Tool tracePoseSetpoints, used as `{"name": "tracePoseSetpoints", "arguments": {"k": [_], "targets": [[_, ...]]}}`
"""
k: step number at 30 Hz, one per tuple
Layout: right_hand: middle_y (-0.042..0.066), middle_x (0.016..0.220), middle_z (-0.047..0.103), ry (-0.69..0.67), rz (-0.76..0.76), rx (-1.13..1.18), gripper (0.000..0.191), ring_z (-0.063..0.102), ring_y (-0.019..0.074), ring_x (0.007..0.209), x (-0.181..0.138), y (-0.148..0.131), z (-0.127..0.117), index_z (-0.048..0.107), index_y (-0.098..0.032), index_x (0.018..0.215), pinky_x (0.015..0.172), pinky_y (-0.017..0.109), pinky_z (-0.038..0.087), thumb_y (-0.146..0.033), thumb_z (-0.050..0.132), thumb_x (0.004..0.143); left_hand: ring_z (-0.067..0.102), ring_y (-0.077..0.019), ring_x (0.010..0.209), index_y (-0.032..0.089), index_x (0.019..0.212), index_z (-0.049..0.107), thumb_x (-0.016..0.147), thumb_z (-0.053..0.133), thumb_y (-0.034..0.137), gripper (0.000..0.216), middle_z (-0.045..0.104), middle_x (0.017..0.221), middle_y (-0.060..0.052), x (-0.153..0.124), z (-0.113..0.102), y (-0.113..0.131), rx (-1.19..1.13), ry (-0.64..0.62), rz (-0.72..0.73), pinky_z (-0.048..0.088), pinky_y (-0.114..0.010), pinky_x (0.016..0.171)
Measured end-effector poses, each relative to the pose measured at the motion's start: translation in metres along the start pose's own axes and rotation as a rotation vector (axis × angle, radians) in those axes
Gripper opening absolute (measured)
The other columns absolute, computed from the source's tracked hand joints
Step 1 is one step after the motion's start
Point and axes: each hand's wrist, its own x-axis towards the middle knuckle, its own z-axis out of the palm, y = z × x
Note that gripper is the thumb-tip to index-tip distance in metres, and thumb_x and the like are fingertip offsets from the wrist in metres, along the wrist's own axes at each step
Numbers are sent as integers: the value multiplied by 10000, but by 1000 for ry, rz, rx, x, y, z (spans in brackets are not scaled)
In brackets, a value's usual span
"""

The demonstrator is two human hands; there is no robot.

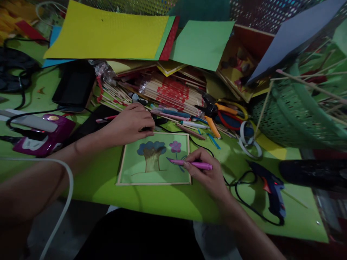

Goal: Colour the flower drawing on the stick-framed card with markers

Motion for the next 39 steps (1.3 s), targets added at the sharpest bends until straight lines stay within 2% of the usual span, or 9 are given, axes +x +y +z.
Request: {"name": "tracePoseSetpoints", "arguments": {"k": [28, 35, 39], "targets": [[12, 798, 643, 17, 39, 139, 155, 630, 215, 756, -3, 5, -4, 684, -266, 831, 665, 341, 505, -365, 797, 869, 623, -239, 939, 200, 850, 685, 950, 639, 282, 137, 689, 879, -44, 0, 1, -1, 1, 16, 9, 388, -401, 947], [15, 805, 645, 46, 40, 165, 173, 672, 251, 864, -4, 9, -5, 682, -272, 814, 795, 385, 544, -384, 809, 851, 620, -243, 929, 201, 856, 699, 944, 646, 278, 128, 697, 894, -44, 0, 1, -1, 19, 13, 12, 389, -413, 930], [8, 809, 634, 58, 45, 199, 166, 675, 240, 872, -4, 11, -5, 683, -270, 826, 800, 370, 537, -375, 808, 853, 611, -238, 913, 201, 854, 704, 936, 654, 285, 128, 689, 886, -38, 0, 2, -2, 12, 9, 9, 390, -411, 921]]}}
